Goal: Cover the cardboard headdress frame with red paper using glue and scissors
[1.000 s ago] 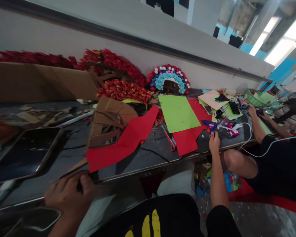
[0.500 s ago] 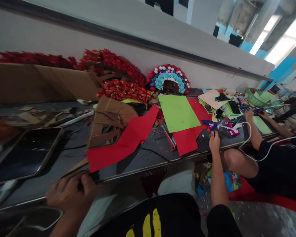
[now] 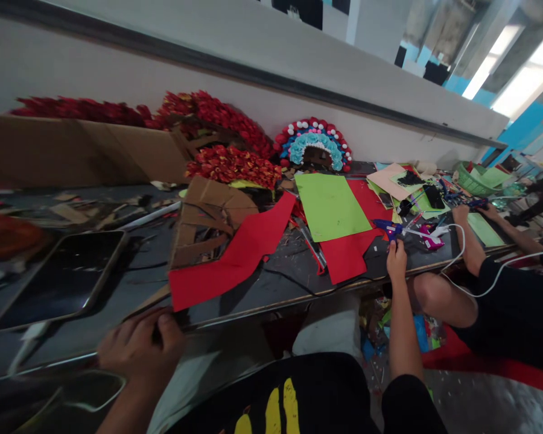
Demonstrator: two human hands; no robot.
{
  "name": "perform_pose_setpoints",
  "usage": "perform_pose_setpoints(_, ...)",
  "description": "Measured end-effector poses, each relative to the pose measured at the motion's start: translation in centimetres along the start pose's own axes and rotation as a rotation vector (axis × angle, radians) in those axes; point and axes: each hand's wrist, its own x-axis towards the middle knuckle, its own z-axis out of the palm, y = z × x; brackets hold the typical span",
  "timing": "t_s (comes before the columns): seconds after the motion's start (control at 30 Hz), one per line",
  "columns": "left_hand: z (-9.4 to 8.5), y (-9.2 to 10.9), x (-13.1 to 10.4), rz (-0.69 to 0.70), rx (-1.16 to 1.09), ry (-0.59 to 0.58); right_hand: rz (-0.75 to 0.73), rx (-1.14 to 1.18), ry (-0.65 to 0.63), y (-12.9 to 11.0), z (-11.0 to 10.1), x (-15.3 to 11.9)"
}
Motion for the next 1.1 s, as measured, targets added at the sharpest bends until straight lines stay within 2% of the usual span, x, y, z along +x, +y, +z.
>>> perform_pose_setpoints(0.33,0.0,0.1,0.4,0.028,0.002,0.035,0.004,0.011,0.001,0.5,0.1,0.2)
perform_pose_setpoints(0.43,0.1,-0.1,0.0,-0.031,-0.016,-0.001,0.013,0.015,0.005,0.7,0.2,0.2)
perform_pose_setpoints(0.6,0.0,-0.1,-0.5,-0.212,-0.045,-0.124,0.015,0.022,0.001,0.9,0.2,0.3)
perform_pose_setpoints(0.73,0.0,-0.2,-0.7,-0.309,-0.081,-0.158,0.017,0.023,0.002,0.9,0.2,0.3)
perform_pose_setpoints(1.1,-0.3,0.1,-0.2,-0.337,-0.083,-0.216,0.013,0.024,0.007,0.7,0.1,0.3)
